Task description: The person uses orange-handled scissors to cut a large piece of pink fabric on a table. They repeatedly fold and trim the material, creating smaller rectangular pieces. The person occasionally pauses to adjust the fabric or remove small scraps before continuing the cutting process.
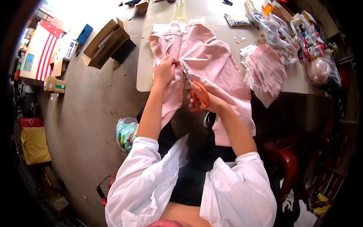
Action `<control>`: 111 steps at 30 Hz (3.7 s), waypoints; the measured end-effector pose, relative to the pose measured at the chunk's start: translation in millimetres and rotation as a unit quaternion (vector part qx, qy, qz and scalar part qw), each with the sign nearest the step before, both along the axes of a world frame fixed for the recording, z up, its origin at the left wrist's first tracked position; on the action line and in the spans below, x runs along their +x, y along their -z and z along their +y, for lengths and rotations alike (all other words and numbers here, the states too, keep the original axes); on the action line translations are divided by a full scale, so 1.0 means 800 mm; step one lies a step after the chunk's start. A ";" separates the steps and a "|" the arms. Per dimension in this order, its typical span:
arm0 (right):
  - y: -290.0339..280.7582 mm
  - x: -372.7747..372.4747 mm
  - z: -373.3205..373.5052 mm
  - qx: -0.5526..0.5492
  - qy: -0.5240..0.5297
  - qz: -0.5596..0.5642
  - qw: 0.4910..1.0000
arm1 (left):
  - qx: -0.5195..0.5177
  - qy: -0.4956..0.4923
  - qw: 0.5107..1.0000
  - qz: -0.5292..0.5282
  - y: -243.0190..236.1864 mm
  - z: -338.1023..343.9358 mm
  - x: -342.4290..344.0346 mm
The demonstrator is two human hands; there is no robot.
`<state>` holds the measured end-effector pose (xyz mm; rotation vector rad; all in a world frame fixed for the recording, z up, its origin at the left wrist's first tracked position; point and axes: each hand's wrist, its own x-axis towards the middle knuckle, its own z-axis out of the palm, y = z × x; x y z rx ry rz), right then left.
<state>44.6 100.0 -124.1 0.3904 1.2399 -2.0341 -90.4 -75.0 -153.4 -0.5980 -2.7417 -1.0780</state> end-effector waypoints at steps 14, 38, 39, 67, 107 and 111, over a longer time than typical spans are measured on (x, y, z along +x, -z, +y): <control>0.026 -0.013 0.001 -0.020 -0.008 0.054 0.998 | 0.029 0.124 0.992 -0.024 -0.023 -0.010 0.019; -0.050 -0.048 -0.054 0.134 0.081 0.040 0.987 | 0.058 -0.001 0.989 0.137 -0.023 0.023 0.012; -0.049 -0.049 -0.054 0.135 0.078 0.041 0.987 | 0.063 -0.002 0.988 0.138 -0.023 0.023 0.012; -0.022 -0.058 -0.029 0.143 0.072 0.124 0.979 | 0.149 0.040 0.979 0.130 -0.044 0.016 0.023; -0.030 -0.047 -0.041 0.254 0.006 0.133 0.958 | 0.099 0.096 0.974 0.180 -0.051 -0.017 0.022; -0.022 -0.049 -0.043 0.228 0.008 0.113 0.967 | 0.090 0.051 0.980 0.168 -0.050 -0.015 0.024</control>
